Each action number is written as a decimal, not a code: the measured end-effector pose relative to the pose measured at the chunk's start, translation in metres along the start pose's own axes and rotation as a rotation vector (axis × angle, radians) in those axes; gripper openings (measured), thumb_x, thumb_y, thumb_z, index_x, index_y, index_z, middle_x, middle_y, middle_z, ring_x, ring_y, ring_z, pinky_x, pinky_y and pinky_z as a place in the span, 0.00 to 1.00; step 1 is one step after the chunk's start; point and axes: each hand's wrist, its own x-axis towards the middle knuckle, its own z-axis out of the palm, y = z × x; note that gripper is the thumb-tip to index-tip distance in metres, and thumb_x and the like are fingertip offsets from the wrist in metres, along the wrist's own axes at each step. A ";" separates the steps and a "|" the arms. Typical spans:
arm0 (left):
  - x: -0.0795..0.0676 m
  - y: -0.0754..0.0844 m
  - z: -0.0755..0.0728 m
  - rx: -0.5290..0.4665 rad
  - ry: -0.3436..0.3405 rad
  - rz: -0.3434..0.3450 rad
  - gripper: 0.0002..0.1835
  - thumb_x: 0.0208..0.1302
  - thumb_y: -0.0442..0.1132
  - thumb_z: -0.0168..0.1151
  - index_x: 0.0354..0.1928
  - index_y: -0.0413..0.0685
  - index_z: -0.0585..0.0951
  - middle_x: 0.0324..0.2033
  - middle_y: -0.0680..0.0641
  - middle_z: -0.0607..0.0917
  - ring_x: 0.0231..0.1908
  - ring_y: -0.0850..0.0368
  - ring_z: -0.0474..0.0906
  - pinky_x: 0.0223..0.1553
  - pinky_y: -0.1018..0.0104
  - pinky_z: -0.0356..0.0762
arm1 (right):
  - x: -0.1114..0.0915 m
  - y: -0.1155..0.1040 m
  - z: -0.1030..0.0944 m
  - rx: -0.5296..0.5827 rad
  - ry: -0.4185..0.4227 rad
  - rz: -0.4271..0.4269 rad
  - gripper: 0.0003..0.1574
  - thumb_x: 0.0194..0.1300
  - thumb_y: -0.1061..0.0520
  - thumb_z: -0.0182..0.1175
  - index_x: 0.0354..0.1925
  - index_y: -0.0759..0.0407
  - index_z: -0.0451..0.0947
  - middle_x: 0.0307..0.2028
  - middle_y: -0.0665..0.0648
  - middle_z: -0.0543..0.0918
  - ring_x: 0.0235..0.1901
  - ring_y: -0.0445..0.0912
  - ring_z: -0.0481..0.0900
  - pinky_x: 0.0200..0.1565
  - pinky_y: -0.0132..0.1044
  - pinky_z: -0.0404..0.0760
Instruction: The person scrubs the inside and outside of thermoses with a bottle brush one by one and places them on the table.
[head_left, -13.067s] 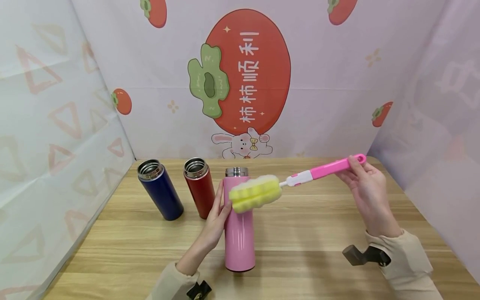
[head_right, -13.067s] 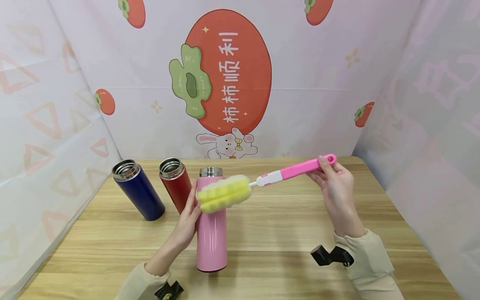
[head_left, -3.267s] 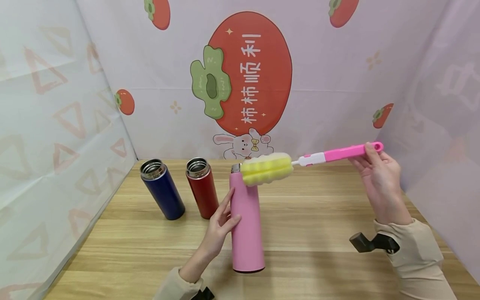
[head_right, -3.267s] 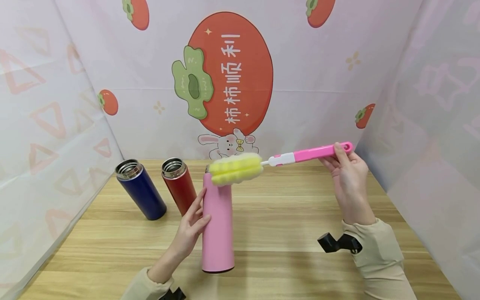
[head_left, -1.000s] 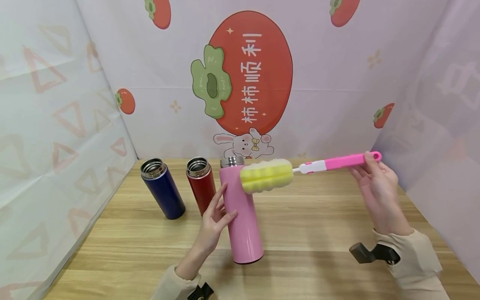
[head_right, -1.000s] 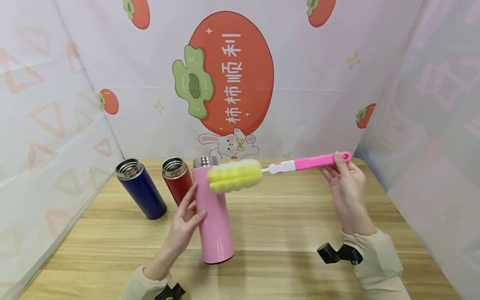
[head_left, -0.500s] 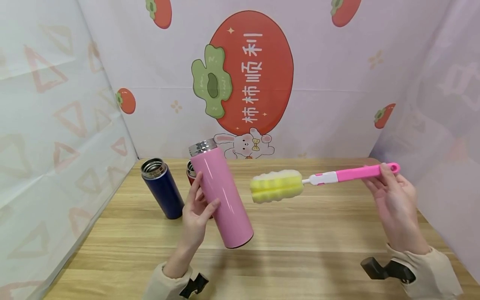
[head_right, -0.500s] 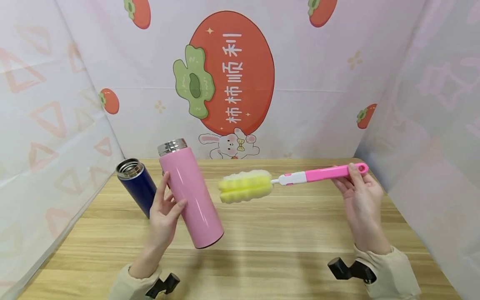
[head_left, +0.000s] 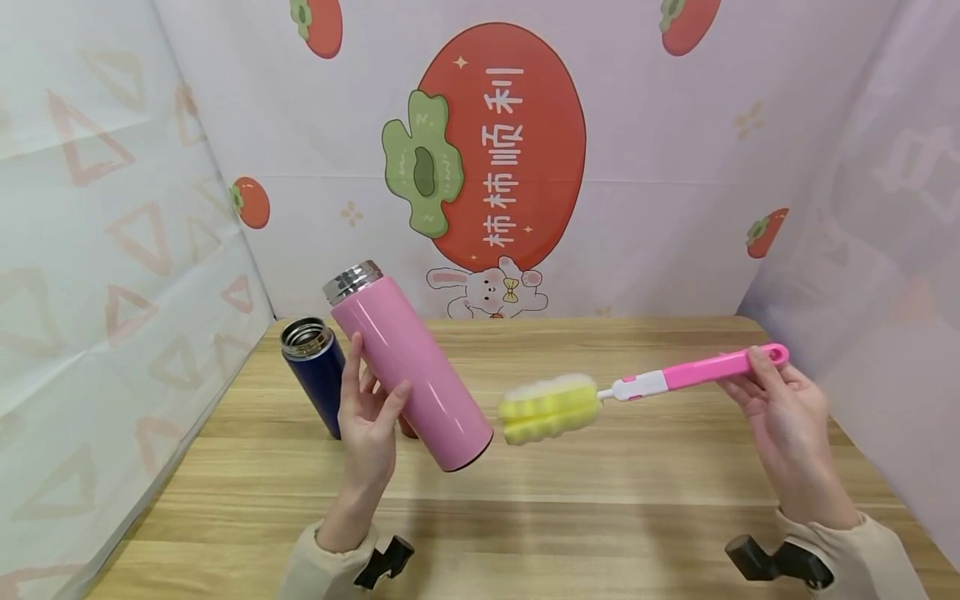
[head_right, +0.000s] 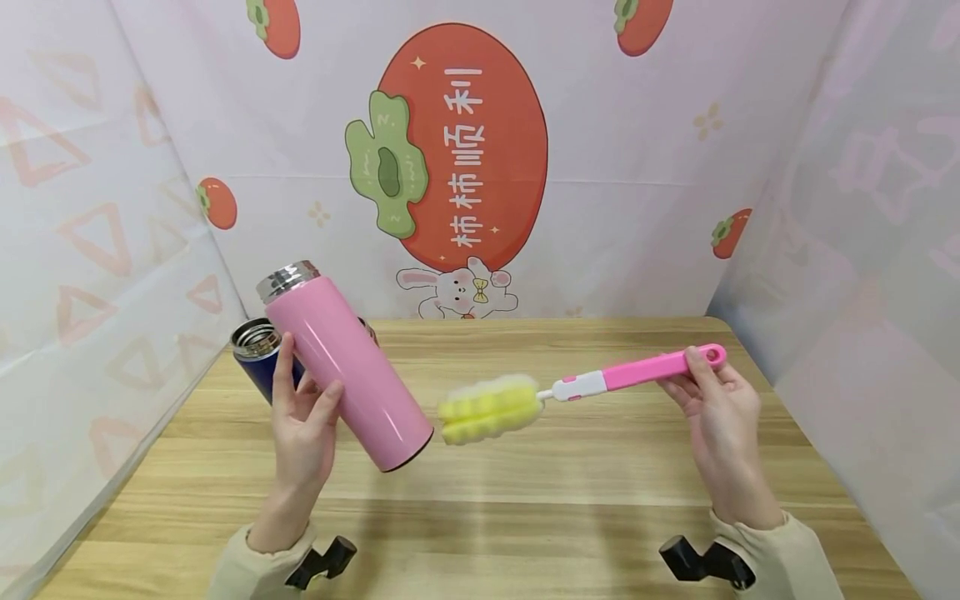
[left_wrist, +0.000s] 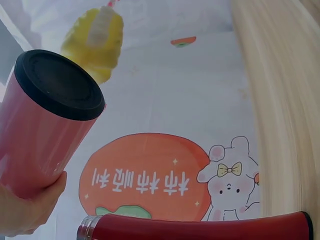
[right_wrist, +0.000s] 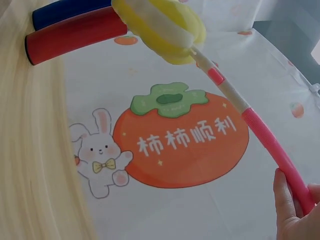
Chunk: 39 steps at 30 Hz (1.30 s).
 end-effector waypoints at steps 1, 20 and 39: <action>0.000 0.000 0.000 -0.006 0.016 0.006 0.35 0.58 0.25 0.53 0.66 0.58 0.57 0.55 0.43 0.66 0.49 0.52 0.70 0.46 0.65 0.72 | -0.001 0.000 0.000 -0.008 -0.003 0.004 0.07 0.62 0.67 0.48 0.35 0.70 0.73 0.29 0.65 0.81 0.31 0.51 0.82 0.37 0.38 0.77; 0.001 -0.001 0.008 -0.050 0.094 -0.008 0.36 0.56 0.29 0.57 0.65 0.60 0.58 0.56 0.44 0.64 0.49 0.53 0.68 0.47 0.66 0.71 | 0.003 0.029 -0.012 -0.166 0.068 0.017 0.08 0.56 0.64 0.58 0.35 0.68 0.74 0.29 0.62 0.82 0.31 0.49 0.82 0.38 0.38 0.77; 0.002 -0.010 0.011 -0.018 0.078 0.060 0.36 0.56 0.29 0.58 0.65 0.57 0.58 0.53 0.45 0.68 0.48 0.54 0.70 0.47 0.66 0.71 | -0.017 0.040 0.008 -0.179 0.075 0.103 0.04 0.57 0.64 0.57 0.33 0.66 0.76 0.27 0.60 0.81 0.30 0.46 0.82 0.37 0.34 0.77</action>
